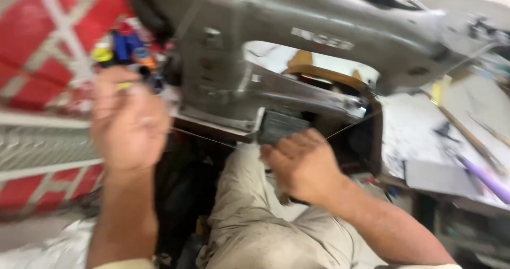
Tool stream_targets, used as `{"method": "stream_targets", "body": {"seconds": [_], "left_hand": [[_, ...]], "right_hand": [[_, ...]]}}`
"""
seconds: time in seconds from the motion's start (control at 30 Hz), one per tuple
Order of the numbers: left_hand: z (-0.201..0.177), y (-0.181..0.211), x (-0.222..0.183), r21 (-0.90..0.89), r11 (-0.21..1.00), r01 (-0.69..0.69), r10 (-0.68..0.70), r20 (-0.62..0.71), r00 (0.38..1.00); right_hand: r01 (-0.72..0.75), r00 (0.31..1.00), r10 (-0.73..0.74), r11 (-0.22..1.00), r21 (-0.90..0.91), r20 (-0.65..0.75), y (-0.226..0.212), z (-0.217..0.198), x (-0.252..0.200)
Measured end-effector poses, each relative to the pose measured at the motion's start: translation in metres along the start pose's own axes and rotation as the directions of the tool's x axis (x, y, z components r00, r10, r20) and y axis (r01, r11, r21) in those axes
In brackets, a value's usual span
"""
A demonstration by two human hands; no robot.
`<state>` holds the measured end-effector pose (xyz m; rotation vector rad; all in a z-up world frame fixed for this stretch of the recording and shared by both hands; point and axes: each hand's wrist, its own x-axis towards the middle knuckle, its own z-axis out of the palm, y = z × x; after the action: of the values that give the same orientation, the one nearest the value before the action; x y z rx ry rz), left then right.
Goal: Repairing a bag using a heavy-duty sewing machine and hand tools like a screwdriver and scissors.
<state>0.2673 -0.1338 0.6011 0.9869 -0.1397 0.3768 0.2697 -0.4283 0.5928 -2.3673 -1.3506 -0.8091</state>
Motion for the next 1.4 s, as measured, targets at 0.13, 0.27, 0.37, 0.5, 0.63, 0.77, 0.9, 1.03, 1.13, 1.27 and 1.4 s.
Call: {"method": "stream_targets", "body": {"seconds": [0.13, 0.27, 0.37, 0.5, 0.63, 0.77, 0.9, 1.03, 1.13, 1.27, 1.4], "left_hand": [[0.003, 0.01, 0.0, 0.219, 0.974, -0.061, 0.075, -0.059, 0.995], [0.006, -0.009, 0.007, 0.333, 0.935, -0.124, 0.133, -0.006, 0.991], [0.007, -0.023, 0.01, 0.284, 0.946, -0.156, 0.147, 0.052, 0.988], [0.005, -0.017, -0.002, 0.729, 0.609, -0.313, 0.039, 0.366, 0.93], [-0.034, 0.003, -0.033, 0.862, 0.331, -0.384, 0.027, 0.399, 0.917], [-0.096, -0.004, -0.08, 0.845, 0.526, -0.097, -0.001, 0.114, 0.993], [-0.189, -0.084, -0.127, 0.869, 0.486, 0.092, -0.097, -0.052, 0.994], [-0.267, -0.19, -0.154, 0.862, 0.34, 0.376, -0.3, -0.279, 0.912], [-0.314, -0.281, -0.147, 0.885, 0.213, 0.415, -0.291, -0.348, 0.891], [-0.34, -0.327, -0.15, 0.898, -0.268, 0.348, -0.533, -0.439, 0.723], [-0.349, -0.332, -0.198, 0.831, -0.381, 0.406, -0.656, -0.552, 0.515]], "right_hand": [[-0.044, 0.998, 0.046, 0.997, -0.061, 0.035, 0.041, -0.049, -0.043], [-0.016, 0.992, 0.055, 0.948, 0.317, -0.114, 0.022, 0.0, -0.067], [-0.126, 0.992, 0.057, 0.407, 0.905, 0.113, -0.03, 0.047, -0.063], [-0.336, 0.88, -0.214, 0.353, 0.873, 0.425, -0.061, 0.074, -0.059], [-0.507, 0.816, -0.096, 0.355, 0.786, 0.57, -0.022, 0.065, -0.128], [-0.876, 0.481, 0.407, 0.201, 0.438, 0.776, 0.019, 0.064, -0.271], [-0.695, 0.1, 0.75, 0.523, -0.493, 0.654, -0.003, 0.055, -0.309], [-0.795, 0.005, 0.682, 0.446, -0.41, 0.732, -0.032, 0.072, -0.355], [-0.758, 0.044, 0.641, 0.521, -0.393, 0.766, -0.055, 0.083, -0.326], [-0.73, 0.174, 0.555, 0.627, -0.272, 0.813, -0.062, 0.102, -0.324], [-0.715, 0.146, 0.557, 0.631, -0.302, 0.818, -0.072, 0.098, -0.325]]}}
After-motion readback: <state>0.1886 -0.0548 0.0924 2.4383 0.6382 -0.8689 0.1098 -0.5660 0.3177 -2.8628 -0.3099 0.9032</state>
